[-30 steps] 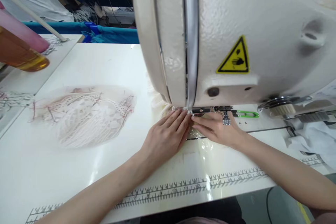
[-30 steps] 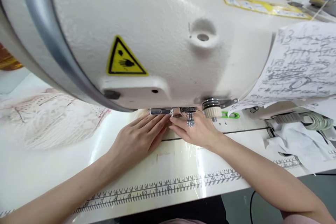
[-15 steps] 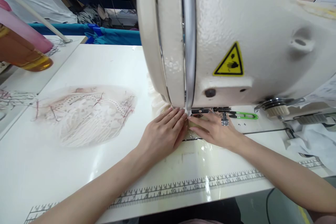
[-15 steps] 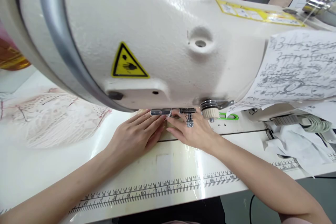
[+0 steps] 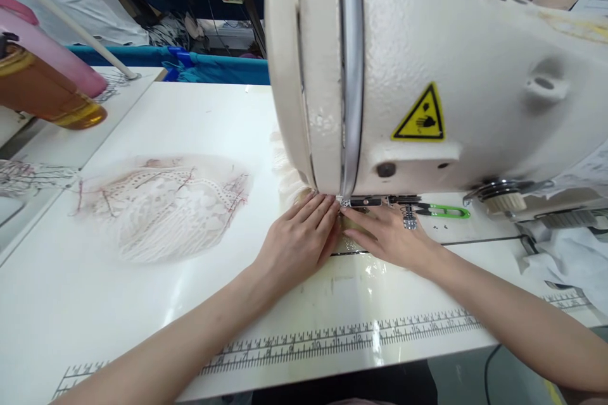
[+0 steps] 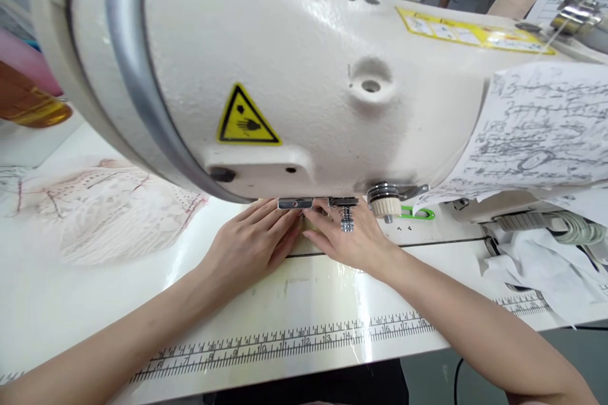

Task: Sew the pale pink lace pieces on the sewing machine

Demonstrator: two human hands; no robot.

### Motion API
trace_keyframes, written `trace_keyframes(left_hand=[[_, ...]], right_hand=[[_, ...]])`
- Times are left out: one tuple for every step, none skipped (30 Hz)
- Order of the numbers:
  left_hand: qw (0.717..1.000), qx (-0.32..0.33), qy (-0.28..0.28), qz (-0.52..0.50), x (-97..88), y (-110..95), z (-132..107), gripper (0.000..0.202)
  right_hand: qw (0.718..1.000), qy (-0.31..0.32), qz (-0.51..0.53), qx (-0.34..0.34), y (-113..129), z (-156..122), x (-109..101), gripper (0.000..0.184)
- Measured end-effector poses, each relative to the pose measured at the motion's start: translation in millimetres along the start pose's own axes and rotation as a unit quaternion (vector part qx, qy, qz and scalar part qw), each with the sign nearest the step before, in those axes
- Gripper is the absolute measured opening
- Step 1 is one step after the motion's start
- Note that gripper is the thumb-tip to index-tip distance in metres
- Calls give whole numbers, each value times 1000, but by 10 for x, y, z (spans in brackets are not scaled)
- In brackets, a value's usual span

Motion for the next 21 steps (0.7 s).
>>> trace_keyframes(left_hand=[[1000,-2,4,0,4,1,0,29],[1000,-3,8,0,9,3,-1,29],[1000,-4,11,-1,14,5,-3,29],[1000,-5,13,-1,18,8,-4,29],[1000,-7,14,-1,21,12,-5,29],[1000,-9,14,0,24,17,-4,29],[1000,-11,14,2,25,20,-3,29],[1000,-12,14,3,26,23,-2,29],[1000,-13,14,4,26,23,0,29],[1000,-14,14,5,25,23,3,29],[1000,-14,13,4,22,22,6,29],[1000,-15,13,3,20,21,8,29],[1000,-17,13,1,18,21,11,29],[1000,-20,13,-1,18,22,12,29],[1000,-23,14,-4,20,25,13,30],[1000,-26,16,-6,23,29,13,30],[999,-30,16,-8,28,35,12,31],[999,-34,17,-8,34,41,10,32],[999,-37,18,-7,42,48,8,33],[999,-41,20,-6,51,54,5,34],[999,-44,23,-4,61,58,1,35]], right_hand=[[1000,4,-7,1,1,-2,2,36],[1000,7,-11,2,1,-3,3,37],[1000,10,-11,2,-1,-4,6,37],[1000,10,-6,4,-6,-4,8,37],[1000,12,1,4,-9,-2,16,37],[1000,14,7,3,-12,-1,24,37],[1000,18,8,2,-15,1,33,38],[1000,21,6,2,-19,4,40,38],[1000,21,5,1,-21,7,43,39],[1000,20,6,-1,-20,11,43,40],[1000,17,9,-2,-21,14,40,40],[1000,15,11,0,-23,16,35,40],[1000,12,14,2,-25,17,28,39],[1000,8,15,7,-30,15,19,37],[1000,-1,16,10,-34,13,5,35],[1000,-17,16,15,-40,9,-17,33],[999,-35,18,23,-52,2,-39,31],[998,-52,21,39,-73,-8,-59,29],[996,-56,28,59,-101,-17,-64,28],[995,-47,41,81,-131,-24,-55,27],[992,-30,59,104,-162,-30,-39,27]])
Point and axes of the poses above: each hand's wrist, its own z-axis towards the middle knuckle, its own x-axis out of the palm, y = z × x, the point moved 6 cm from there along z, towards the middle knuckle, and after that the axes turned 14 degrees about -x, right-handed, at the moved point
